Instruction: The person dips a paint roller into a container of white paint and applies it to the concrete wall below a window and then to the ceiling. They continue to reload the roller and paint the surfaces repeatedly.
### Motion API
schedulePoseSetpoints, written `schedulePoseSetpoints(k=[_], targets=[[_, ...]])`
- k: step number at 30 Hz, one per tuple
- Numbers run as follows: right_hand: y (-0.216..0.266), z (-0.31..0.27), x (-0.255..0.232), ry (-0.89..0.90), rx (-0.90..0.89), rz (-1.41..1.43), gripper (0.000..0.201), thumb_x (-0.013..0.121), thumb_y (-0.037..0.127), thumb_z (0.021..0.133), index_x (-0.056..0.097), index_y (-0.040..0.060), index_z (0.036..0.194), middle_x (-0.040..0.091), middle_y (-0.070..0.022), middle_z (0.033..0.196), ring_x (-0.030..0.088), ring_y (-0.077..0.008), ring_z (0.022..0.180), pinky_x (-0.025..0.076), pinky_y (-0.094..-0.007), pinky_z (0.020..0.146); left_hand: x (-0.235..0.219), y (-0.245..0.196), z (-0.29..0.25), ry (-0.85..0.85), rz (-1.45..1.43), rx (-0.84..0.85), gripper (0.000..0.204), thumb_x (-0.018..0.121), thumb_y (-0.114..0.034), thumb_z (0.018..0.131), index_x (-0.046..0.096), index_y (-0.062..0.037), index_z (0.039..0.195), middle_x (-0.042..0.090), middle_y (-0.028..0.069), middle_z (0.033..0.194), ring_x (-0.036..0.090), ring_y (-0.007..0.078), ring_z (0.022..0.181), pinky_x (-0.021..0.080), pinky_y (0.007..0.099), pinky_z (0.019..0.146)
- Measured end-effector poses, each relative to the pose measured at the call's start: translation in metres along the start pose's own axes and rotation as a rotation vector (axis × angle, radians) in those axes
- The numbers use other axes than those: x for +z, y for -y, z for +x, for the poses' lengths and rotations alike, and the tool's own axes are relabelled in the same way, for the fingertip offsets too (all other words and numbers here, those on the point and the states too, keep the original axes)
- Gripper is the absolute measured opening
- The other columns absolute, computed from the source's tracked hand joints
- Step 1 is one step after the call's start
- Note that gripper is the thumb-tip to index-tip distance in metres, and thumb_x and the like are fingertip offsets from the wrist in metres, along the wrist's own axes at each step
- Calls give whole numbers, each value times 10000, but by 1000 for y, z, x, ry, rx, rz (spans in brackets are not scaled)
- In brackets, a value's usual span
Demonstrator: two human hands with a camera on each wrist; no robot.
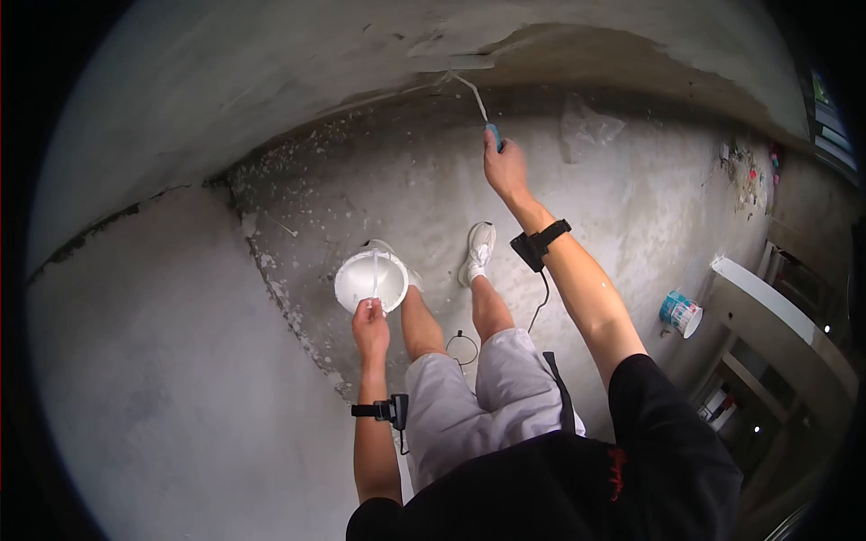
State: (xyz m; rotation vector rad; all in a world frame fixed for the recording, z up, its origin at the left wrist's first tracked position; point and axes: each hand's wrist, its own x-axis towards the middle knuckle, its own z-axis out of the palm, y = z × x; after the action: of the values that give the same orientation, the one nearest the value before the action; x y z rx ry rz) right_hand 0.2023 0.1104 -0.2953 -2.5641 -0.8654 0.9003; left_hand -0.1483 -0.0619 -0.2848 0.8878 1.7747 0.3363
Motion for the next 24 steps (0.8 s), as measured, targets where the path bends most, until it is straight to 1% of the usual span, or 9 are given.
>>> schedulePoseSetpoints(k=[3, 4, 8, 13, 15, 17, 21, 22, 24], targets=[[2, -33, -30, -127, -59, 152, 555, 458, 487, 921, 599, -34, 792, 607, -242, 730, 588, -402, 728, 445, -445, 670, 7, 4, -3, 10, 63, -9, 183, 524, -156, 952, 595, 7, 909, 580, 22, 677, 503, 82, 640, 404, 249, 602], [2, -40, -36, -164, -106, 201, 507, 494, 438, 930, 588, -39, 788, 578, -185, 659, 554, -320, 634, 436, -400, 625, 10, 7, -5, -4, 45, 12, 186, 522, -157, 953, 589, 9, 905, 580, 23, 684, 506, 85, 646, 407, 248, 610], [10, -60, -58, -290, -134, 326, 458, 528, 385, 934, 588, -48, 796, 535, -112, 602, 485, -191, 583, 413, -356, 579, 21, 9, -6, -33, -63, 53, 195, 515, -161, 957, 575, 16, 900, 583, 32, 708, 515, 92, 668, 415, 251, 634], [7, -66, -75, -330, -195, 255, 443, 516, 368, 941, 592, -42, 790, 538, -123, 602, 471, -194, 572, 408, -357, 570, 16, 16, -7, -18, -63, 52, 198, 515, -159, 956, 573, 23, 904, 585, 34, 717, 519, 92, 680, 421, 260, 646], [4, -61, -70, -294, -216, 214, 450, 506, 374, 942, 583, -35, 772, 538, -164, 606, 480, -240, 561, 409, -370, 569, 17, 20, -3, -9, -44, 47, 197, 515, -157, 955, 573, 25, 905, 584, 33, 715, 520, 91, 679, 422, 263, 647], [-1, -53, -63, -298, -232, 152, 465, 498, 389, 940, 576, -35, 763, 538, -189, 613, 489, -284, 567, 413, -385, 578, 17, 24, -4, 17, -38, 22, 208, 529, -164, 927, 599, 30, 945, 628, 132, 768, 586, 200, 695, 453, 336, 663], [-1, -32, -54, -206, -184, -13, 499, 482, 427, 930, 567, -31, 752, 545, -261, 653, 522, -413, 624, 418, -448, 615, 23, 40, 1, 13, -20, 46, 204, 529, -159, 926, 598, 32, 942, 632, 133, 769, 589, 202, 690, 456, 338, 653], [3, -26, -52, -169, -155, -76, 527, 472, 461, 918, 591, -34, 782, 589, -279, 729, 577, -446, 737, 430, -485, 680, 22, 39, 1, 17, -30, 32, 201, 532, -156, 924, 598, 33, 944, 634, 133, 773, 591, 201, 689, 458, 334, 650], [1, -8, -39, -134, -126, -118, 539, 462, 468, 916, 603, -38, 794, 604, -287, 773, 585, -453, 791, 436, -492, 717, 23, 38, 1, 23, -37, 18, 198, 535, -153, 923, 599, 33, 946, 636, 133, 777, 593, 200, 687, 459, 331, 647]])
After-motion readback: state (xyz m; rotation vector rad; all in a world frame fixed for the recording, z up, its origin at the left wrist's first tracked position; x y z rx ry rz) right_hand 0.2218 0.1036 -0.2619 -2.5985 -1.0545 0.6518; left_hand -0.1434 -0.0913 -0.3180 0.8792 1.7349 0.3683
